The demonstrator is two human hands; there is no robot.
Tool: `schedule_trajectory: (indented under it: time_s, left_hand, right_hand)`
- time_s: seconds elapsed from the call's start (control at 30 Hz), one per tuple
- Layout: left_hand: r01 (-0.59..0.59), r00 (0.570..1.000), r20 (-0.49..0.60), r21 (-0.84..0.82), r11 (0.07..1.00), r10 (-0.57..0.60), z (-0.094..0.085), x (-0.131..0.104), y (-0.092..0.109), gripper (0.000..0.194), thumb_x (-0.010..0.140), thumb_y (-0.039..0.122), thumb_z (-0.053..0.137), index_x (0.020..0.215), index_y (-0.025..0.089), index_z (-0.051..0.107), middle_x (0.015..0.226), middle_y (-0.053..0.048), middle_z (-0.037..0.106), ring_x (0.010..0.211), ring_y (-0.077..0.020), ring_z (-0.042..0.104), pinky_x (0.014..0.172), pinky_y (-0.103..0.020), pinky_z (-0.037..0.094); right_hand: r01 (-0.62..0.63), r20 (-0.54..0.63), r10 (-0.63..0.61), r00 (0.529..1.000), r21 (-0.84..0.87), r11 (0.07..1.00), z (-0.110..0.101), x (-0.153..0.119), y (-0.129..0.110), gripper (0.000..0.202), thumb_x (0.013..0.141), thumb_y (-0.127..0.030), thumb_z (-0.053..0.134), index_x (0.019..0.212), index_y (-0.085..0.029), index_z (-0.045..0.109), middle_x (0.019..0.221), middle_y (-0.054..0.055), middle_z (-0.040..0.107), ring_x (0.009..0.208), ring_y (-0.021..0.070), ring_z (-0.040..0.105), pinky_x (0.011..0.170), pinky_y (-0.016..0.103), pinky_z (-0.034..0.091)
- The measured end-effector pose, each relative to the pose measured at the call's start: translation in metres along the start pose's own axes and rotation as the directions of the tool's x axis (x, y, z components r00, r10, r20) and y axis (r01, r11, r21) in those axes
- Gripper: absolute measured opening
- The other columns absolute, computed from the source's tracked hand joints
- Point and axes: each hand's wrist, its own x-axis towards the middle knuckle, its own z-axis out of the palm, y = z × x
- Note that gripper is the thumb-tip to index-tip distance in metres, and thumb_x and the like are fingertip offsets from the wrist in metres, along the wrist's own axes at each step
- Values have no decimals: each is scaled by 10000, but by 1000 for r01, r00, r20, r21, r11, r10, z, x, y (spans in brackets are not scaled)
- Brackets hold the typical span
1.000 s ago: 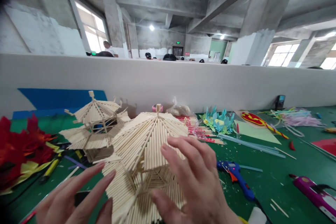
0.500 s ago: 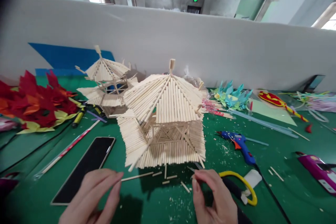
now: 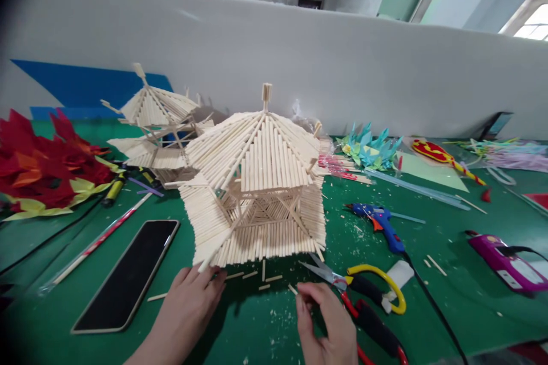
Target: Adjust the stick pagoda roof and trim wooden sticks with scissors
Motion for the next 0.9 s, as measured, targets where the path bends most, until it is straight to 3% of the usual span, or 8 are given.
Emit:
schedule_trajectory:
  time_s: [0.23, 0.43, 0.57, 0.67, 0.9]
  left_hand:
    - [0, 992, 126, 5, 1000, 0, -11, 7, 0, 297, 764, -5, 399, 699, 159, 639, 737, -58, 656, 696, -217, 592, 646, -343, 393]
    - [-1, 994, 105, -1, 1000, 1, -7, 9, -3, 276, 762, 20, 416, 699, 168, 640, 716, -52, 662, 699, -219, 604, 634, -332, 390]
    - [18, 999, 51, 14, 1000, -19, 1, 8, -3, 297, 740, -8, 421, 681, 176, 646, 701, -56, 669, 698, -225, 607, 640, -336, 373]
    - [39, 999, 5, 20, 999, -39, 8, 8, -3, 322, 733, -28, 413, 663, 181, 647, 676, -53, 665, 686, -220, 606, 645, -335, 360]
    - [45, 995, -86, -49, 998, -49, 18, 5, -7, 297, 729, -12, 431, 667, 183, 646, 669, -51, 662, 643, -229, 597, 608, -343, 390]
  right_hand:
    - [-37, 110, 34, 993, 22, 999, 5, -2, -3, 122, 798, -188, 479, 908, -185, 533, 728, 31, 651, 615, 130, 632, 574, 192, 523]
    - [21, 250, -20, 968, -2, 1000, 15, 4, 3, 156, 809, -163, 444, 944, -179, 519, 765, 40, 649, 661, 129, 633, 600, 192, 520]
    - [141, 379, -106, 920, -65, 988, 27, 17, 9, 261, 769, -121, 446, 1004, -185, 539, 887, 59, 668, 807, 175, 635, 715, 275, 516]
    - [176, 478, -89, 874, -141, 974, 35, 28, 7, 335, 718, -89, 465, 1021, -200, 558, 936, 56, 663, 839, 196, 626, 733, 302, 502]
    - [218, 614, 31, 789, -327, 919, 53, 41, 1, 207, 653, -25, 488, 721, -177, 610, 735, 74, 655, 702, 249, 633, 586, 300, 462]
